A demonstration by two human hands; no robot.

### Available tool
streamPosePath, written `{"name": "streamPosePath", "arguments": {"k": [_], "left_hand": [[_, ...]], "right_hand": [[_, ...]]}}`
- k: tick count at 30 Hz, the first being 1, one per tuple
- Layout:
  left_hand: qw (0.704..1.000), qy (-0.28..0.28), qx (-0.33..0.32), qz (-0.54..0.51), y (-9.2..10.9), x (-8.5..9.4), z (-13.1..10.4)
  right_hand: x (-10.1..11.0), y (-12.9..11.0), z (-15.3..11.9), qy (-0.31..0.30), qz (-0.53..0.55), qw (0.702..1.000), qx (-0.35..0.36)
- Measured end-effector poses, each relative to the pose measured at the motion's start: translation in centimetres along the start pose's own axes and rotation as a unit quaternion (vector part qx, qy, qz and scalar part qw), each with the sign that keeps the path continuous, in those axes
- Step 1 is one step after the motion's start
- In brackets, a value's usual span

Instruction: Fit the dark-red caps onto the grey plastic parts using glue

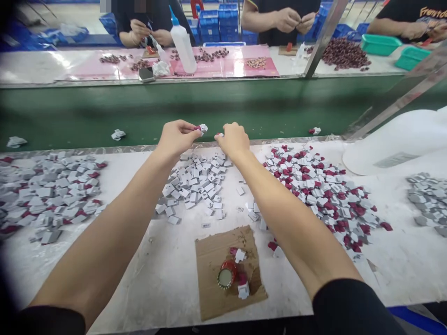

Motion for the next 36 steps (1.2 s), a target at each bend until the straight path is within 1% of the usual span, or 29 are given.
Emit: {"name": "streamPosePath", "arguments": {"k": [2,3,5,7,9,10,11,13,15,16,18,20,21,25,27,30,33,36], "left_hand": [[1.0,0.001,0.012,0.022,-0.5,-1.0,2.2],[0.999,-0.003,0.013,0.03,-0.6,-1.5,3.0],[0.999,-0.023,0.014,0.046,-0.7,-2.8,3.8],[0.996,-0.057,0.013,0.061,-0.5,-4.1,4.1],[0.993,-0.089,0.008,0.078,0.0,-5.0,3.8],[0.991,-0.099,0.003,0.088,0.3,-5.1,3.4],[0.99,-0.102,-0.005,0.099,0.7,-4.9,3.0],[0.988,-0.095,-0.024,0.119,1.4,-4.0,1.6],[0.982,-0.098,-0.073,0.142,2.3,-2.8,-0.5],[0.974,-0.117,-0.11,0.16,2.7,-2.5,-1.7],[0.944,-0.181,-0.185,0.202,3.2,-2.5,-4.3],[0.912,-0.233,-0.235,0.242,3.1,-2.8,-6.2],[0.903,-0.243,-0.245,0.255,3.0,-2.9,-6.8],[0.878,-0.26,-0.288,0.28,2.8,-3.3,-7.4],[0.869,-0.278,-0.302,0.278,2.7,-3.5,-7.3],[0.869,-0.289,-0.294,0.274,2.5,-3.7,-6.6],[0.864,-0.299,-0.288,0.284,2.4,-4.0,-6.0],[0.838,-0.322,-0.302,0.322,2.7,-4.6,-6.1]], "right_hand": [[-1.6,-0.5,1.7,-0.018,-0.004,1.0,0.006],[-1.8,-0.7,2.0,-0.025,-0.001,1.0,0.012],[-1.1,-0.8,1.4,-0.031,0.015,0.999,0.025],[1.0,-0.5,-0.4,-0.026,0.033,0.999,0.034],[3.6,0.3,-3.4,-0.02,0.059,0.997,0.034],[4.9,0.8,-5.3,-0.019,0.079,0.996,0.028],[6.0,1.4,-7.4,-0.025,0.116,0.993,0.016],[7.9,2.7,-12.0,-0.036,0.19,0.981,-0.017],[9.0,3.9,-16.4,-0.048,0.222,0.973,-0.048],[9.4,4.5,-18.4,-0.043,0.235,0.969,-0.067],[10.0,5.5,-21.6,-0.019,0.26,0.96,-0.102],[10.3,6.3,-23.7,0.008,0.291,0.948,-0.127],[10.3,6.5,-24.5,0.02,0.305,0.943,-0.135],[10.3,6.7,-26.5,0.041,0.341,0.927,-0.147],[10.4,6.3,-27.4,0.041,0.345,0.928,-0.136],[10.4,5.0,-29.5,0.031,0.3,0.949,-0.094],[9.4,3.6,-31.7,-0.004,0.256,0.966,-0.041],[7.7,2.9,-33.5,-0.047,0.26,0.964,-0.015]]}}
Point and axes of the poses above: each hand's wrist, its own z-axis towards the middle knuckle, its own x-axis out of the back of the hand, y = z × x, the point moved 7 cm from there along z, towards the middle knuckle, and after that the axes turned 2 degrees about y, right-handed, at the moved point
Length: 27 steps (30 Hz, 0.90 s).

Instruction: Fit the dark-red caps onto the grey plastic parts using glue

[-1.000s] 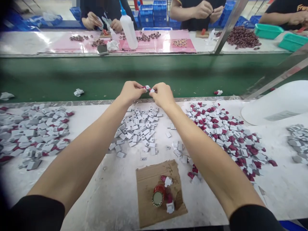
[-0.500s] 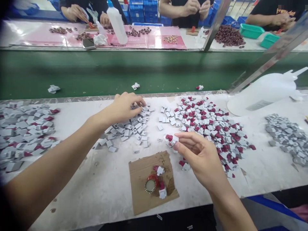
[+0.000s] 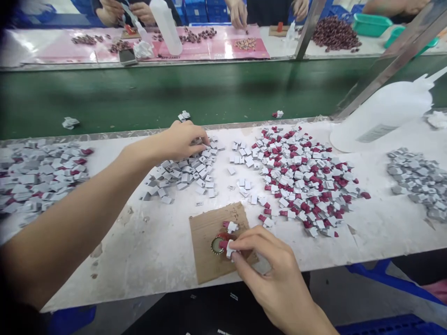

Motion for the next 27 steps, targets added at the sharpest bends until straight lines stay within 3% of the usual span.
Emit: {"name": "streamPosePath", "arguments": {"k": [4,6,9,13,16,19,22,25,27], "left_hand": [[0.998,0.019,-0.003,0.058,1.3,1.1,-0.8],[0.998,0.058,0.008,-0.004,2.4,2.1,-1.9],[0.975,0.099,0.04,-0.193,3.9,2.6,-4.1],[0.9,0.082,0.094,-0.417,5.7,0.7,-7.3],[0.856,0.051,0.119,-0.5,6.9,-1.3,-9.4],[0.834,0.04,0.141,-0.533,7.6,-2.7,-11.1],[0.834,0.067,0.14,-0.53,8.1,-3.1,-12.2],[0.83,0.106,0.132,-0.531,8.8,-3.0,-13.0],[0.801,0.109,0.134,-0.573,9.5,-3.3,-13.1]], "right_hand": [[-1.3,0.5,-0.8,-0.012,0.001,1.0,0.02],[-1.4,0.6,-0.9,-0.006,-0.004,1.0,0.025],[-1.4,0.5,-0.9,0.0,-0.007,1.0,0.026],[-1.4,0.1,-0.8,0.0,-0.014,0.999,0.032],[-1.6,0.1,-0.6,-0.005,-0.016,0.999,0.031],[-1.8,-0.2,-0.4,-0.008,-0.017,0.999,0.035],[-1.6,-0.4,-0.3,-0.008,-0.006,1.0,0.028],[-0.2,-0.2,0.2,0.035,0.03,0.999,0.001],[1.1,0.4,0.9,0.079,0.092,0.992,-0.023]]}}
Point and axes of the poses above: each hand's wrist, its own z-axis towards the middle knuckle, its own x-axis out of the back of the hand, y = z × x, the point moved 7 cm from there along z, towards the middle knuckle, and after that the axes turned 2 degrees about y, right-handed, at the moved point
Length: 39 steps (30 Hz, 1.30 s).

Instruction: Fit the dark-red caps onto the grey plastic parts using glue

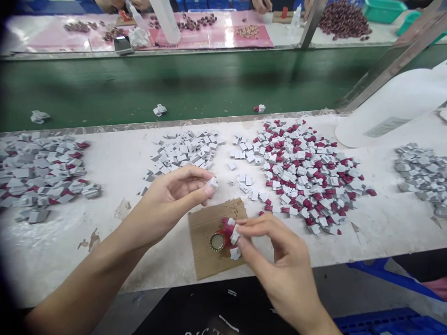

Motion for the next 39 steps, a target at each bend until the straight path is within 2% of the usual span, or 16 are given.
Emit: {"name": "streamPosePath", "arguments": {"k": [4,8,12,20,27,30,32,33,34,36,37,39], "left_hand": [[0.988,-0.041,0.036,-0.147,-0.1,-2.3,-0.2],[0.973,-0.09,0.048,-0.209,0.0,-4.5,-0.1],[0.963,-0.109,0.045,-0.243,0.0,-5.5,0.1],[0.972,-0.104,0.056,-0.202,-0.4,-5.3,0.4],[0.986,-0.117,0.034,-0.113,0.2,-5.0,0.4],[0.991,-0.128,0.0,-0.039,1.0,-4.0,1.5],[0.99,-0.121,-0.045,0.063,2.0,-2.7,3.5],[0.985,-0.098,-0.072,0.125,2.7,-1.6,4.9],[0.976,-0.065,-0.092,0.186,3.2,-0.4,6.6],[0.953,0.051,-0.121,0.274,4.4,2.9,10.6],[0.946,0.108,-0.103,0.286,4.4,4.6,12.6],[0.939,0.18,-0.036,0.29,3.5,7.3,16.6]], "right_hand": [[1.8,0.8,2.5,0.081,0.163,0.983,-0.035],[2.1,1.6,4.3,0.118,0.229,0.964,-0.07],[1.8,1.6,4.7,0.109,0.233,0.964,-0.071],[1.8,1.5,4.7,0.107,0.214,0.969,-0.069],[1.5,0.6,5.5,-0.003,0.128,0.99,-0.057],[1.1,-0.3,7.5,-0.038,0.101,0.992,-0.064],[0.3,-1.3,10.3,-0.071,0.034,0.996,-0.052],[-0.1,-1.8,12.3,-0.073,-0.015,0.997,-0.033],[-0.5,-2.3,14.6,-0.066,-0.077,0.995,-0.006],[-1.4,-3.3,19.8,0.003,-0.204,0.977,0.068],[-2.3,-3.3,22.4,0.015,-0.271,0.958,0.09],[-4.5,-2.4,27.2,0.005,-0.297,0.95,0.097]]}}
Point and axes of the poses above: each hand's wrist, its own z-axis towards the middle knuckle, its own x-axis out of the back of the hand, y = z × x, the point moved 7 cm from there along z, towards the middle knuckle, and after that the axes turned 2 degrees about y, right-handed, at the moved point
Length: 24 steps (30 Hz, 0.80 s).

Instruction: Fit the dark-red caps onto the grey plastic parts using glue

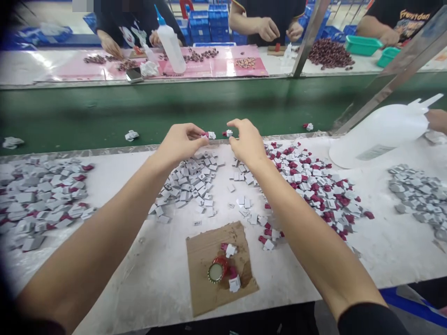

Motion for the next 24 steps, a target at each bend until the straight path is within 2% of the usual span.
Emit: {"name": "streamPosePath", "arguments": {"k": [2,5,7,9,12,15,16,18,20,22,24], "left_hand": [[0.999,0.016,0.031,0.014,-1.5,-0.5,3.4],[0.998,0.015,0.046,0.033,-3.1,-1.4,6.4],[0.998,0.008,0.046,0.048,-3.7,-1.6,7.1],[0.997,0.006,0.036,0.065,-3.9,-1.3,6.7],[0.996,0.008,-0.01,0.092,-3.2,-0.2,4.1],[0.99,-0.029,-0.083,0.112,-1.7,0.0,-0.3],[0.985,-0.047,-0.113,0.123,-1.1,-0.3,-1.8],[0.971,-0.074,-0.168,0.154,0.0,-1.2,-4.4],[0.958,-0.088,-0.197,0.189,0.8,-2.5,-5.9],[0.954,-0.093,-0.195,0.209,1.2,-3.7,-6.0],[0.954,-0.094,-0.187,0.214,1.6,-4.7,-5.4]], "right_hand": [[-2.7,0.4,3.5,-0.023,-0.006,1.0,0.002],[-4.9,0.7,5.9,-0.043,-0.002,0.999,-0.008],[-4.6,0.5,5.7,-0.035,0.013,0.999,-0.016],[-3.0,0.1,4.3,-0.02,0.038,0.999,-0.022],[0.6,0.0,-0.3,-0.031,0.084,0.995,-0.036],[3.5,1.2,-7.2,-0.097,0.161,0.978,-0.091],[4.1,1.8,-9.8,-0.121,0.172,0.97,-0.12],[4.0,2.7,-15.1,-0.219,0.202,0.939,-0.174],[3.7,3.0,-19.5,-0.268,0.245,0.91,-0.202],[3.9,3.0,-22.2,-0.244,0.264,0.911,-0.202],[4.4,2.9,-23.6,-0.192,0.249,0.931,-0.186]]}}
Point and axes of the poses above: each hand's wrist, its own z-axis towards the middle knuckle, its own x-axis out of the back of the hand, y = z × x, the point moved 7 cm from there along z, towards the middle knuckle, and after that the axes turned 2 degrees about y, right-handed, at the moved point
